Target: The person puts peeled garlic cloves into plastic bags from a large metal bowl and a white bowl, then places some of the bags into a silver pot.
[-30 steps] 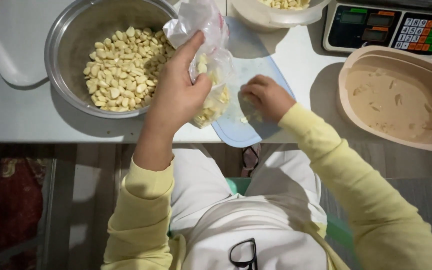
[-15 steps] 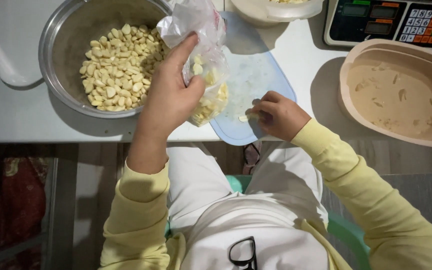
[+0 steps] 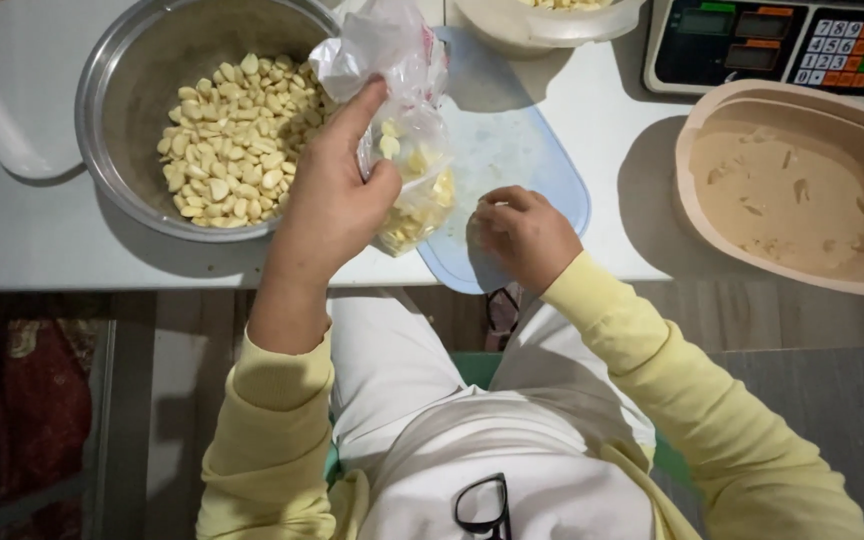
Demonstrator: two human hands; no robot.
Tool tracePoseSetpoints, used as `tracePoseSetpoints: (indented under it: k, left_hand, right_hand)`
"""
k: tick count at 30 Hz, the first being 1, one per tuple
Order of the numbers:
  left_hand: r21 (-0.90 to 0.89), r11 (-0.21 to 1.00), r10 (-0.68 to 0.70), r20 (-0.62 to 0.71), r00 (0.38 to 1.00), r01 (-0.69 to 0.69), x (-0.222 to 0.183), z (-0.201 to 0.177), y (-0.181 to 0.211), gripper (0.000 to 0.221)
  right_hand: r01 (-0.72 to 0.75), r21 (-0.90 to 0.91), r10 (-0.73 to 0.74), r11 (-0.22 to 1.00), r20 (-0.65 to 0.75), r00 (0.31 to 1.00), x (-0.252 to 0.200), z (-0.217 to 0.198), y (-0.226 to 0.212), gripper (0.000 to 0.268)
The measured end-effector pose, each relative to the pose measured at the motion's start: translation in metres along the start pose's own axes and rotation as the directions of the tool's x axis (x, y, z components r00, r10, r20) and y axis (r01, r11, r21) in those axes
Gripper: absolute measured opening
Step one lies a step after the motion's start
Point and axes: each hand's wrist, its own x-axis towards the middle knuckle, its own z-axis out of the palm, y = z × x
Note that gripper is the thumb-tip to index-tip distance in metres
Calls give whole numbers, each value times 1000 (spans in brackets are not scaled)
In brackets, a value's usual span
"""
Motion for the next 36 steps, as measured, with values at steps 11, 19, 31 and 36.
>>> tracePoseSetpoints:
  k: [11,19,31,36]
  left_hand:
    - [61,995,-88,69,994,84,-7,13,23,69]
    - [66,990,123,69,990,-128,-3,40,-13,68]
    - [51,996,68,88,994,-73,-2,32,-11,68]
    - [71,992,100,56,993,-104,5,39,-15,68]
  right_hand:
    - [11,42,-14,999,74,997,4,1,10,8]
    - [-88,-78,98,993,143,985,21,18,15,14]
    - [-545,629,491,555,281,825,62,-90,-10,13]
    - [-336,603,322,723,135,937,106,-117,-55,11]
